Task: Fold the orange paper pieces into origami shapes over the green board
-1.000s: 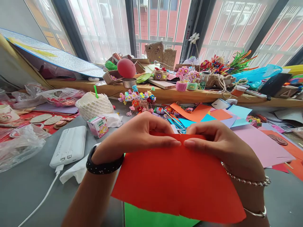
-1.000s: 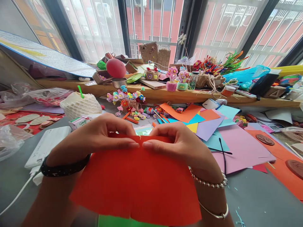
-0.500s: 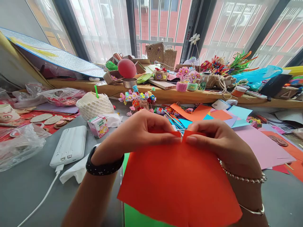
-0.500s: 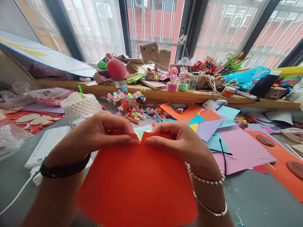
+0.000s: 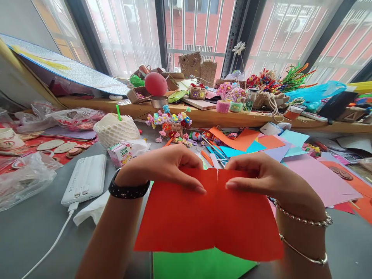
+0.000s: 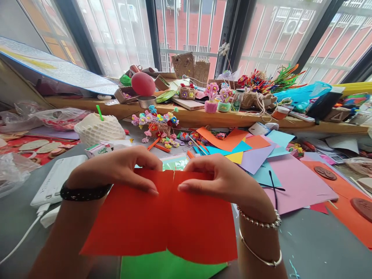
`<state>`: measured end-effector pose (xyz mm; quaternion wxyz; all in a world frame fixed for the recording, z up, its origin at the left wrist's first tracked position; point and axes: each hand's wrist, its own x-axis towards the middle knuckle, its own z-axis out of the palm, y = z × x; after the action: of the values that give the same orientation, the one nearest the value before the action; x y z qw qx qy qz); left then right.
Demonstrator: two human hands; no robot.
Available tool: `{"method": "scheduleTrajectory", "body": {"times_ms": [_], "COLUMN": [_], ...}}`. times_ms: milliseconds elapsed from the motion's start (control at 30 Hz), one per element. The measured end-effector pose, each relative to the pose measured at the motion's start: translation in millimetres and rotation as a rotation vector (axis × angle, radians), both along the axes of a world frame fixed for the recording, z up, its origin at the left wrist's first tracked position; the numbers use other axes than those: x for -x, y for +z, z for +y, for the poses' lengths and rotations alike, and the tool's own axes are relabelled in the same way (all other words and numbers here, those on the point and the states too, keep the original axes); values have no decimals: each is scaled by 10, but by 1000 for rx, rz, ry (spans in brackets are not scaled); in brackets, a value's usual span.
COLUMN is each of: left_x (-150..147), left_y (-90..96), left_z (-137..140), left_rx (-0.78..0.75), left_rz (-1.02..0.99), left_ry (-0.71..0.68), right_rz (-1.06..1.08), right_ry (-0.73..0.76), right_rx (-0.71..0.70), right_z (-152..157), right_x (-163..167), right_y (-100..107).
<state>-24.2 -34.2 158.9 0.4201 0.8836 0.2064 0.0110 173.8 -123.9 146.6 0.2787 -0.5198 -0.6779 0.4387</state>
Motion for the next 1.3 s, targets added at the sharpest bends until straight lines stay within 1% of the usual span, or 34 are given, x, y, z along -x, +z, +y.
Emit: {"method": "scheduleTrajectory", "body": {"times_ms": [67, 167, 400, 533, 633, 733, 1033, 1300], "left_x": [14, 23, 26, 43, 48, 44, 46, 41], "left_y": [7, 22, 34, 45, 48, 49, 54, 54], "left_z": [2, -8, -27, -45, -41, -32, -41, -41], "left_rx": [14, 10, -40, -27, -4, 8, 105, 90], "left_rz": [2, 1, -27, -52, -46, -26, -21, -87], "left_ry": [1, 12, 50, 86, 83, 73, 107, 125], "right_rz": [-65, -85, -6, 83, 123, 126, 106, 141], "right_ry": [40, 15, -49, -91, -85, -70, -82, -83], "right_rx": [-15, -2, 58, 79, 107, 133, 130, 188], "right_z": [13, 10, -16, -18, -14, -8, 3, -1], "right_x": [-56, -109, -106, -94, -95, -104, -122, -115], "right_y": [-18, -21, -9, -24, -24, -17, -33, 2]}}
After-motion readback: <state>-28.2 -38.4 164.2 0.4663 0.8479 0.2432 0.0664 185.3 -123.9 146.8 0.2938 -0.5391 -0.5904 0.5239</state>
